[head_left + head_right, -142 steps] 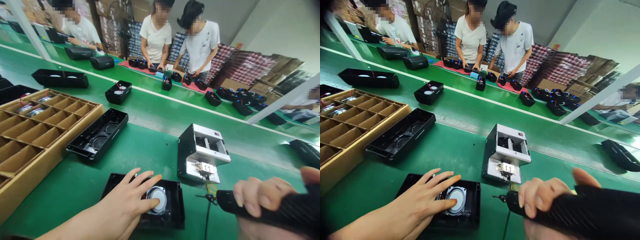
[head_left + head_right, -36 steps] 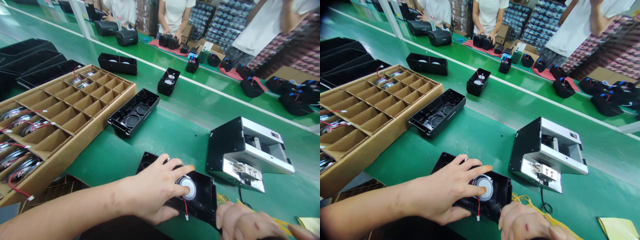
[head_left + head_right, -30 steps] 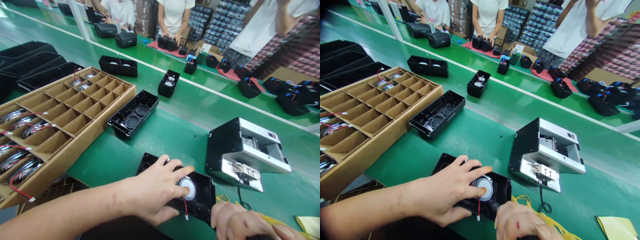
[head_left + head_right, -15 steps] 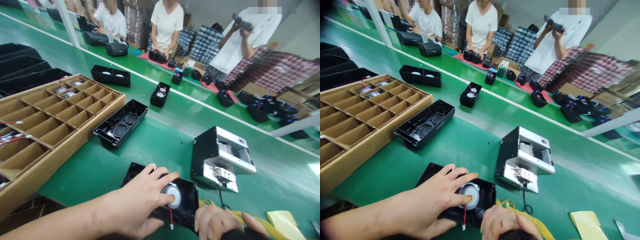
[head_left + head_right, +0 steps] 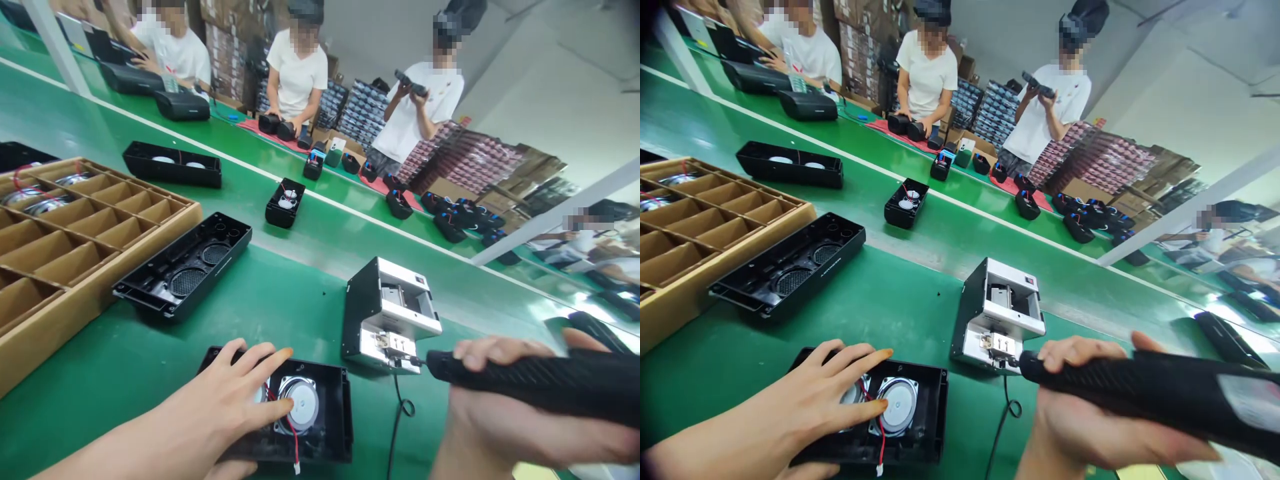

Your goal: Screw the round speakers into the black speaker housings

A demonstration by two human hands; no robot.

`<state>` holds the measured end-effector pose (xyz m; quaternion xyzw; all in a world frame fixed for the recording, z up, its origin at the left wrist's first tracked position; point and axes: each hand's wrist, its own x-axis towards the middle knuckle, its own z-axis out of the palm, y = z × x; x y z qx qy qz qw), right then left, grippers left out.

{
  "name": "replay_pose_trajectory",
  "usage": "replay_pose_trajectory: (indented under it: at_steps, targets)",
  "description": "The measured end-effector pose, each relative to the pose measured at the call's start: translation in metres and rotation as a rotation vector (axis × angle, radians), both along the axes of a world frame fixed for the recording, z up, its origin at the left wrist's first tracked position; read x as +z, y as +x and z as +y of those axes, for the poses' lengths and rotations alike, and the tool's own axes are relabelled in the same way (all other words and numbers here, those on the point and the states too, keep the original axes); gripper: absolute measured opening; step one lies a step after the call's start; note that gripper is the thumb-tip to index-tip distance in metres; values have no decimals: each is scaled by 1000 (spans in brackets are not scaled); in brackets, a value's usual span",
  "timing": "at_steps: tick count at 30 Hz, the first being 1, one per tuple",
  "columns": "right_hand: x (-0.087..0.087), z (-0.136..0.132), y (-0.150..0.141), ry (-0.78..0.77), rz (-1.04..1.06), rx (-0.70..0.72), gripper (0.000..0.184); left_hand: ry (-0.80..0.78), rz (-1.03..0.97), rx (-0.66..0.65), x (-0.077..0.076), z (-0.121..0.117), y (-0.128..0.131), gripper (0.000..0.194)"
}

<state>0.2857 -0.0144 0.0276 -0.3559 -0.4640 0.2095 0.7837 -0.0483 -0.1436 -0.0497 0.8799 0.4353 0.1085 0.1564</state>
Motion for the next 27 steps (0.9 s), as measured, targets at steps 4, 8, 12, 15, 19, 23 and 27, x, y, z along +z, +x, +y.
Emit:
replay_pose_trajectory:
  at_steps: [4,8,12,15,19,23,27]
  targets:
    - [-2,8,-20,38,-89,-62,83,29,17,17,2,0,6,83]
    - [-16,4,-13,75,-76,9,85,45,53,82,6,2,22,85]
    - [-26,-2,-9,26,-108,132,87,47,15,40,0,7,36,71]
    - [-24,-6,-4,30,-80,169,89,97,16,58,-9,10,40,62]
    - [-13,-2,-2,135,-68,122,90,163,5,58,-21,8,37,65]
    - [-9,7,-13,74,-96,80,86,257,-27,41,-29,6,32,63]
    - [-13,11,-23,18,-85,64,85,273,15,69,-30,6,34,68]
